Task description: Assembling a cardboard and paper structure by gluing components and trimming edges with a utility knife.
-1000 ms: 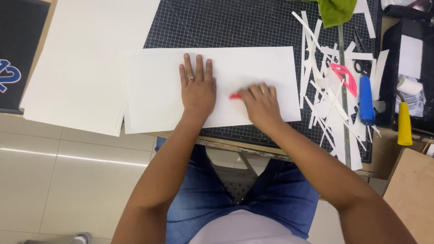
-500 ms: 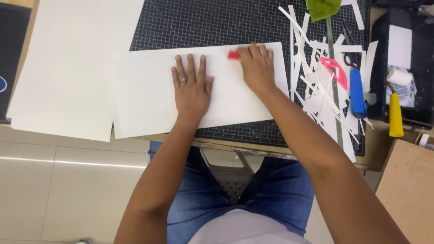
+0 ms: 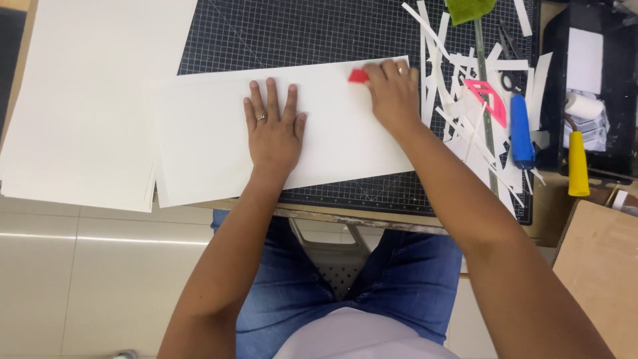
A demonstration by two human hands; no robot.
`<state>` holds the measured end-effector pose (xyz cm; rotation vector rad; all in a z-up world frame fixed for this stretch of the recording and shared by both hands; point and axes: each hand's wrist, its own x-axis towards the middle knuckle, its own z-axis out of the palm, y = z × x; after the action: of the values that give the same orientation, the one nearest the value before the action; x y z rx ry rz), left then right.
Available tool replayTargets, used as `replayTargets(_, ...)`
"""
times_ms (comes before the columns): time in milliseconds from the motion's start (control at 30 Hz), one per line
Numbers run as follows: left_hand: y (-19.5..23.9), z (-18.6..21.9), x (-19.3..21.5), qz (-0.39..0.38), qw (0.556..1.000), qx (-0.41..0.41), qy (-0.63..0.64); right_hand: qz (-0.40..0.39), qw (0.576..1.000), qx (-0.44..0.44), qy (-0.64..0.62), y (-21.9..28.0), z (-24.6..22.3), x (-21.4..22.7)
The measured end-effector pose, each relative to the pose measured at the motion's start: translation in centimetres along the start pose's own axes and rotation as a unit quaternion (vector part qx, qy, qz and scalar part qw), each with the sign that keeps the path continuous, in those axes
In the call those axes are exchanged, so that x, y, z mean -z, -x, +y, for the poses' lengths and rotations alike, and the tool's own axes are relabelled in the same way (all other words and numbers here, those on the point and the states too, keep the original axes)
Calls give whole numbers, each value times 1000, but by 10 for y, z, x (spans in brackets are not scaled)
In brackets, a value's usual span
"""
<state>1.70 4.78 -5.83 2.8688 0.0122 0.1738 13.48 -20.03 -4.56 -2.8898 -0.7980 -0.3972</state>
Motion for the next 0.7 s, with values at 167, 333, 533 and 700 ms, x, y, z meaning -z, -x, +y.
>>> replayTargets(167, 4, 2, 5, 13, 1000, -2, 4, -23, 1000, -9, -6, -33, 2, -1)
replayTargets(333, 13, -2, 0, 105, 994, -37, 15, 35, 996, 84, 8, 31, -21, 12)
replayTargets(533, 6, 1, 2, 28, 999, -6, 22, -43, 993, 109, -9, 109, -27, 52)
replayTargets(700, -2, -4, -8, 37, 999, -16, 7, -50, 991, 127, -11, 139, -25, 61)
